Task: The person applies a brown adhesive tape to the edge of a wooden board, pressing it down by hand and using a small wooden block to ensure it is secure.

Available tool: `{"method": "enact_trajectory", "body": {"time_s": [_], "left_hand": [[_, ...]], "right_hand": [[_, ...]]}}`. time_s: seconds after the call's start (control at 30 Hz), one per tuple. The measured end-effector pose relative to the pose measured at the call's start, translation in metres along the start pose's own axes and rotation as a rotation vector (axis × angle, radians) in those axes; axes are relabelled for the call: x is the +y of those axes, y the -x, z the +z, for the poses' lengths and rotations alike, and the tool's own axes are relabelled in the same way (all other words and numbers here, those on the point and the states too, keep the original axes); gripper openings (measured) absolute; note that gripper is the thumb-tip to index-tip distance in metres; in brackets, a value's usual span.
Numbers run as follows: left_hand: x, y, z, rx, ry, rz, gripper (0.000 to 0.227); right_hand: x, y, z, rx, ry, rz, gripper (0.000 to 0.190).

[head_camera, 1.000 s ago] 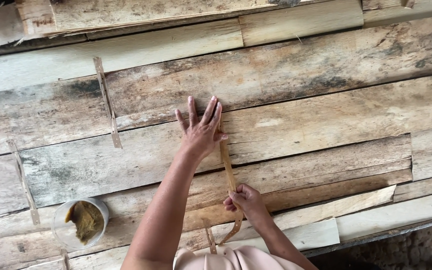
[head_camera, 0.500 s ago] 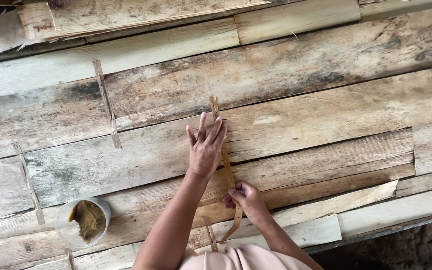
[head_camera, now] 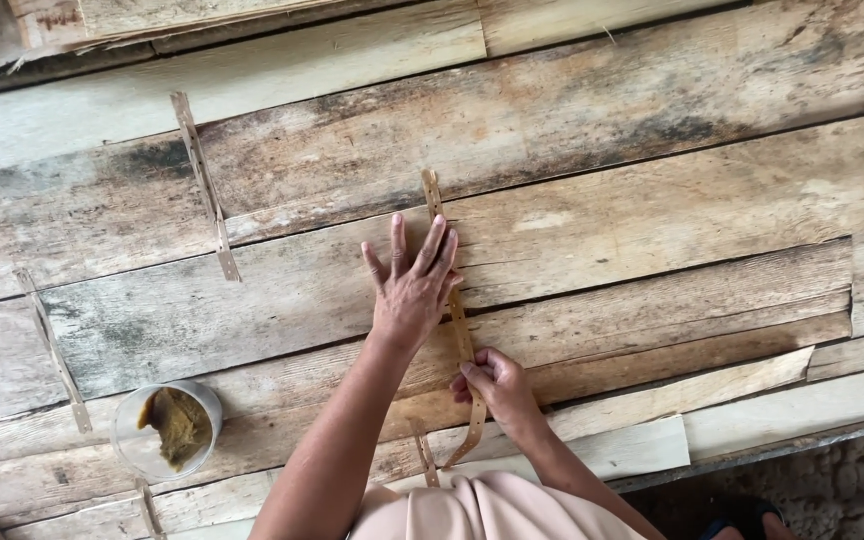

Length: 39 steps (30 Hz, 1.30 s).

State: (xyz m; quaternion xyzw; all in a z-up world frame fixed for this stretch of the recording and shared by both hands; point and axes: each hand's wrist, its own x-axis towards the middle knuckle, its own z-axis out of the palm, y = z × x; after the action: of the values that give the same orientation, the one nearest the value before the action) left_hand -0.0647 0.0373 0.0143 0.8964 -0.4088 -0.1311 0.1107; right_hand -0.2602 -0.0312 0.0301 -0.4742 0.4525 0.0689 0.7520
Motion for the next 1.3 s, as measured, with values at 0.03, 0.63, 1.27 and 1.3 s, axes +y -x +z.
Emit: {"method": "enact_trajectory", "body": {"time_s": [0.03,0.63,1.27,1.3], "left_hand": [[-0.002,-0.001,0.0,-0.017,0.014,0.003,0.062],[-0.006,0.03,0.003,0.252,0.191,0.145,0.062],[0.025,0.146,0.048,0.39,0.176,0.13,0.063],[0.022,0.143,0.047,0.388,0.176,0.131,0.063]], "right_hand": [[-0.001,0.0,0.0,0.008,0.027,0.001,0.018],[-0.014,0.01,-0.009,0.102,1.29,-0.152,0.052],[0.025,-0.011,-0.036,0.365,1.408,-0.982,0.056],[0.027,-0.011,-0.036,0.365,1.407,-0.98,0.056]]}}
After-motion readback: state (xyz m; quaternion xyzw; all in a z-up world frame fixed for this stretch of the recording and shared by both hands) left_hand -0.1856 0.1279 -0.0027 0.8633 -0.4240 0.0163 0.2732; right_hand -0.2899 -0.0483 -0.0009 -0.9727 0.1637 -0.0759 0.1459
